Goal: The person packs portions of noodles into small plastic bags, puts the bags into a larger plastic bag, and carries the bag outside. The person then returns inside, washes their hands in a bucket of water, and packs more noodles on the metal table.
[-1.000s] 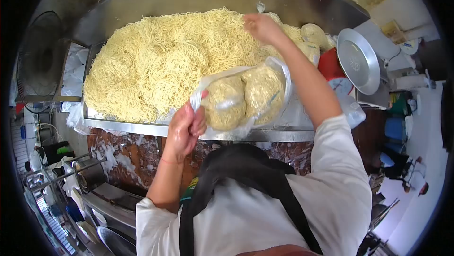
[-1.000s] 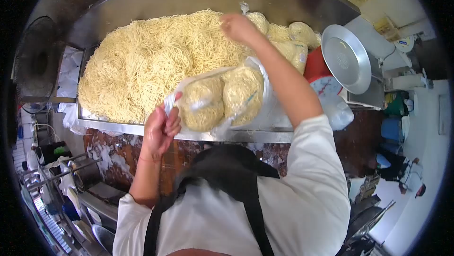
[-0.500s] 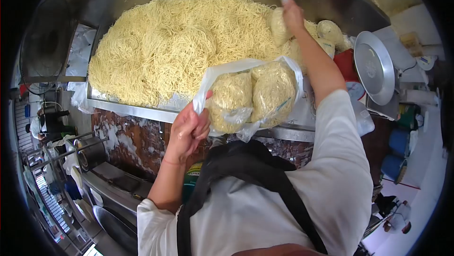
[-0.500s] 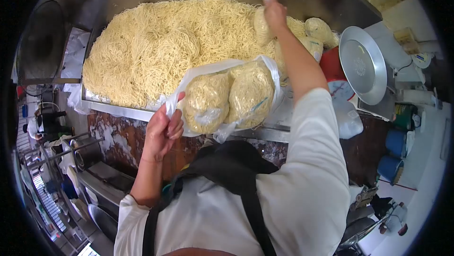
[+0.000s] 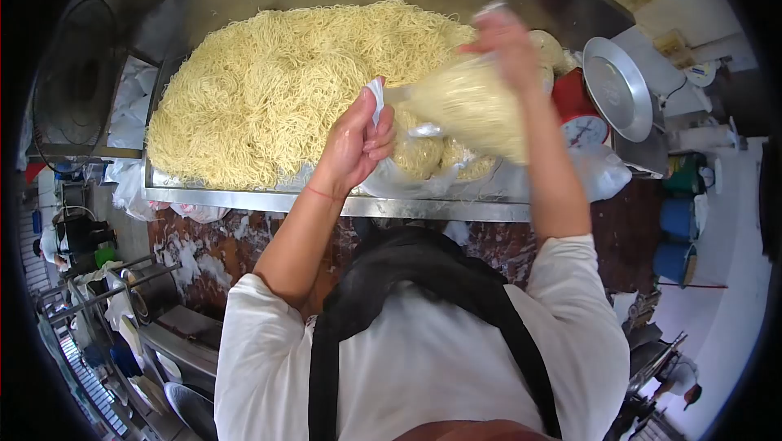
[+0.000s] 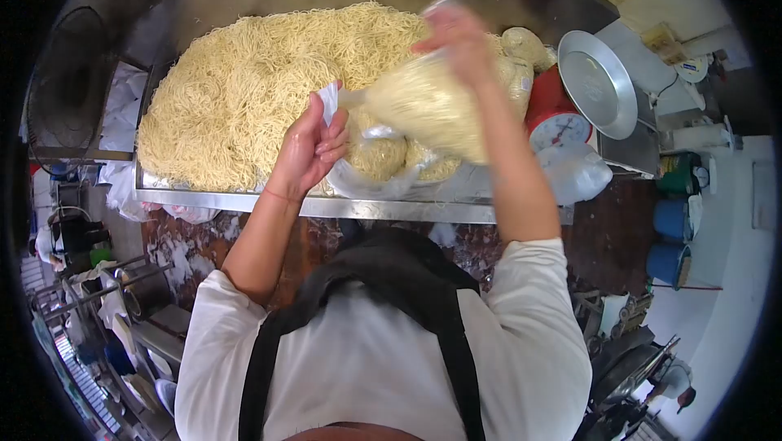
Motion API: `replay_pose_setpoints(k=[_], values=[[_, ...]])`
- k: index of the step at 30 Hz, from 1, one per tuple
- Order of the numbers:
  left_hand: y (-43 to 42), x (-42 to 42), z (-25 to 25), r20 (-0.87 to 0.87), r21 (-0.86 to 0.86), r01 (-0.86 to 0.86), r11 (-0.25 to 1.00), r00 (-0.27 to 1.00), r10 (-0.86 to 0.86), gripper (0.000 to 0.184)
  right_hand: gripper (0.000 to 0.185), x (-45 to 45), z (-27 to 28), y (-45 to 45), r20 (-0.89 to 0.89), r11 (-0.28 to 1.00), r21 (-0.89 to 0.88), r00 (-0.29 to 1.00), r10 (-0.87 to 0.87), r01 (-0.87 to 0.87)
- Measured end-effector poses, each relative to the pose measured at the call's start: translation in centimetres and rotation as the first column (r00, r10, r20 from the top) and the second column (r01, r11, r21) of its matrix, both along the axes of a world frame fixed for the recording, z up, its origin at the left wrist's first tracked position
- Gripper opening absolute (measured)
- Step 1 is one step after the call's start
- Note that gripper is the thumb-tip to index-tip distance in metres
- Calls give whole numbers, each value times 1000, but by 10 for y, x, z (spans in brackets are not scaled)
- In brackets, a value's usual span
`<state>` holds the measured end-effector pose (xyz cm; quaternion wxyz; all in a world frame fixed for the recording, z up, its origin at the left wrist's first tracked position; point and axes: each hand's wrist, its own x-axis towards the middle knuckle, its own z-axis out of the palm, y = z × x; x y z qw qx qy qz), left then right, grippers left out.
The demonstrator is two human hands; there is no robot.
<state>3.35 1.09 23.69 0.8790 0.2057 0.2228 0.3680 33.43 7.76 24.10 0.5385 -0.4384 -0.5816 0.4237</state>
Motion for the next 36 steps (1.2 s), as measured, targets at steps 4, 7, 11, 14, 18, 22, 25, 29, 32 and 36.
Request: replay_pose_setpoints(k=[4,7,11,14,18,22,25,29,32,36], values=[[0,-11,-4,-37,28,17,999,999,-16,42,63,-71,-32,-11,223,966,-230,973,-66,119],[-9,-31,-8,-15,41,26,999,1000,-26,47,75,-66,-1,-49,545,971,-203,838,2,130],[-19,-22,-4,-69,55,27,998,997,-23,44,75,-78,22,-66,752,970,-192,613,242,-147],[2,-16,-4,-136,24,-77,997,988,79,40,66,-80,23,-48,784,887,-193,477,396,-419],[26,-24,-17,-108,20,-172,985,979,173,33,54,-93,25,-41,789,828,-185,422,447,-530],[7,-8,-4,-222,167,-59,984,970,96,39,45,-94,-21,-7,802,837,-82,463,377,-540],[-4,-3,-4,-260,205,2,979,964,52,48,45,-123,-23,8,843,885,-326,322,431,-332],[-14,-21,-16,-168,179,25,984,986,6,53,52,-112,-58,15,862,950,-148,435,261,-276],[-20,-20,-10,-191,14,-60,998,980,61,48,55,-96,-53,35,750,961,-232,601,275,-150],[-4,-15,-1,-252,-172,-118,978,965,72,43,37,-95,-74,61,797,942,-250,505,331,-224]])
